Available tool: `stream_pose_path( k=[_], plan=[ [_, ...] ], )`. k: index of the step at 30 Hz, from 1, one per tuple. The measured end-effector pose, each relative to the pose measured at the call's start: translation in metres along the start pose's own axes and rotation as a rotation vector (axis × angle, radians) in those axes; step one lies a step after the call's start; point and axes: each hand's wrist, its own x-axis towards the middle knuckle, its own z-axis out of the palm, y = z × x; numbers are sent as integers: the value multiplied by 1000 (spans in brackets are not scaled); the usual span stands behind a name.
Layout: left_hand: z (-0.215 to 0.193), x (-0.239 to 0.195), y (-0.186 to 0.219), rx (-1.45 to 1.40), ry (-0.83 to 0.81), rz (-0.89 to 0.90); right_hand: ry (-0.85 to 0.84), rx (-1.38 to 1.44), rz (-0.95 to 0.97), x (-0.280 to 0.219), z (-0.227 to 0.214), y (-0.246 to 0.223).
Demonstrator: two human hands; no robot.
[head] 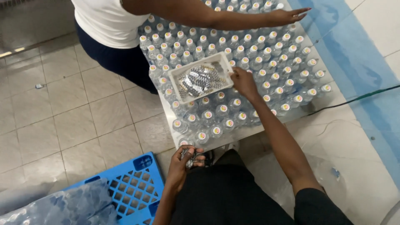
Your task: The person places small caps onto the tops of numerous plastic bottles arranged on a table. Another person assists by placing caps on bottles further away. The recorder holds a handful of caps and repeatedly reaches forward to place them on the bottle tops.
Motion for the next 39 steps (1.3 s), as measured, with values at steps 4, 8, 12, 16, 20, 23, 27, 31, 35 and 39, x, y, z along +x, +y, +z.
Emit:
stream_pose_path(
  k=[4,8,12,16,20,23,27,31,35,39],
  plan=[
    [-23,-28,17,66,-58,-22,102,-61,-85,-16,6,-14],
    [-36,-22,17,77,-65,-29,220,26,-102,-39,-17,-36],
    [-35,-18,23,71,8,-39,266,123,-33,-94,-63,-35],
    [-28,-8,32,75,54,-122,367,9,191,-175,-121,-4],
    [-10,17,36,77,9,-110,521,-31,376,-217,-182,38],
    [10,24,37,136,4,-172,554,-139,434,-228,-214,75],
    [51,29,48,187,-28,-251,558,-167,375,-192,-245,123],
    [72,44,31,172,-32,-257,510,-127,366,-139,-260,135],
    [95,52,15,70,43,-306,432,-145,331,-103,-255,182],
    [79,81,-34,-78,53,-288,395,-146,401,-93,-250,184]
  ],
)
